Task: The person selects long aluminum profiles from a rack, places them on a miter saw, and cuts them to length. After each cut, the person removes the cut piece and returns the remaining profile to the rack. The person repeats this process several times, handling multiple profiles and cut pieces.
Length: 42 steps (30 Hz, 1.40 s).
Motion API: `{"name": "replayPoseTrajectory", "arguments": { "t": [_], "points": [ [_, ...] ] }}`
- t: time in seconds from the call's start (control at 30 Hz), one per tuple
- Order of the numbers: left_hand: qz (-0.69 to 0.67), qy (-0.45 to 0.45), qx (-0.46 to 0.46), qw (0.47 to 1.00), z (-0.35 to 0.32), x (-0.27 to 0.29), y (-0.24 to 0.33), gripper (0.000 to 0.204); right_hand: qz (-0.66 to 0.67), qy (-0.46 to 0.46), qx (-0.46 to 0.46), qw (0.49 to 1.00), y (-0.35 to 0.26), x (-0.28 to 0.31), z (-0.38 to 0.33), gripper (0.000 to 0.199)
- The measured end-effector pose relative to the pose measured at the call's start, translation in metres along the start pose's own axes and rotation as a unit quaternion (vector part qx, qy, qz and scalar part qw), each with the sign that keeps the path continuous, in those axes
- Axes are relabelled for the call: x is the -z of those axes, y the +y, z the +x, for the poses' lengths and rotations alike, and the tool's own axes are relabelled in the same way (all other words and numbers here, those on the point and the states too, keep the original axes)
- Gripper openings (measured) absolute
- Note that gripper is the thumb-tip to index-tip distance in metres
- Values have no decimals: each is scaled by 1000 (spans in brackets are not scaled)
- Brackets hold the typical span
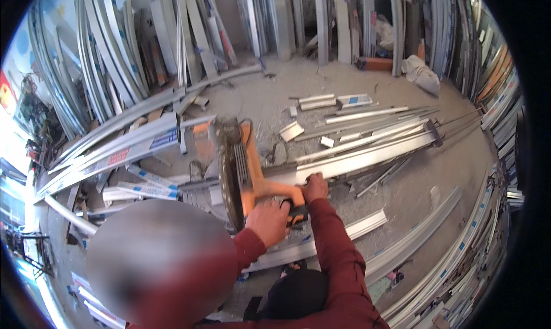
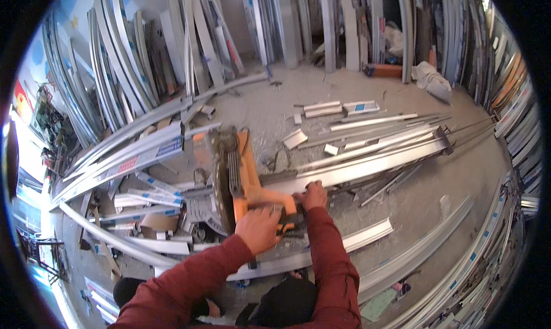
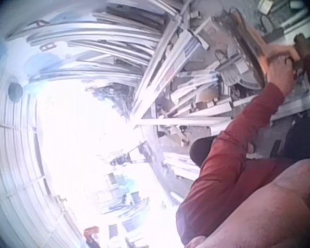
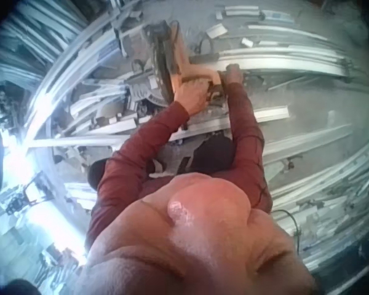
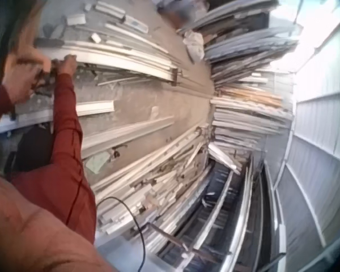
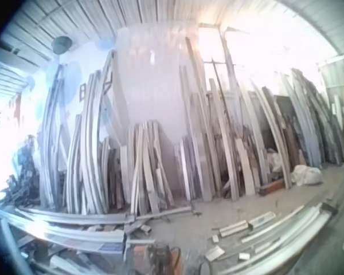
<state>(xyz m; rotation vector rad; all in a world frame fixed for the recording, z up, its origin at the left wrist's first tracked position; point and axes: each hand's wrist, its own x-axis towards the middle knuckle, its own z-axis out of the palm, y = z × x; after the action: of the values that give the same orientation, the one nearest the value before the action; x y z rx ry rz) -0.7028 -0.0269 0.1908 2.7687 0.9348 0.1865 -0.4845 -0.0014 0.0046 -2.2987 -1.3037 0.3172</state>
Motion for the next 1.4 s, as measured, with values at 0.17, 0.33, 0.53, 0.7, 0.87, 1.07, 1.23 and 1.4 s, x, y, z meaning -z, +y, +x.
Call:
{"name": "replayPoseTrajectory", "arguments": {
  "t": [0.17, 0.33, 0.53, 0.7, 0.87, 1.07, 1.23, 1.4],
  "points": [
    [-58, 27, -34, 997, 38, 59, -12, 47, -33, 72, 38, 996, 31, -7, -5, 39],
    [-141, 392, -58, 907, 17, 141, -81, 20, -40, 6, -20, 999, 8, -3, -3, 47],
    [-133, 261, 302, 907, -88, 26, -184, 19, -40, -42, -11, 998, 1, 9, -14, 48],
    [-130, 143, 208, 959, -100, -107, -214, 32, -50, -75, -3, 996, 4, 13, -36, 44],
    [-8, 59, 218, 974, -90, -144, -215, 20, 44, 49, 32, 997, 44, -7, -53, 38],
    [-116, 150, 268, 945, -172, -147, -224, 12, 182, 28, -194, 964, 97, -36, -53, 45],
    [-29, 186, 339, 922, -203, -104, -297, 12, 345, -71, -325, 877, 56, -44, -58, 48],
    [17, 363, 326, 873, -185, -37, -347, 41, 408, -94, -379, 825, 35, -49, -43, 48]
  ]
}}
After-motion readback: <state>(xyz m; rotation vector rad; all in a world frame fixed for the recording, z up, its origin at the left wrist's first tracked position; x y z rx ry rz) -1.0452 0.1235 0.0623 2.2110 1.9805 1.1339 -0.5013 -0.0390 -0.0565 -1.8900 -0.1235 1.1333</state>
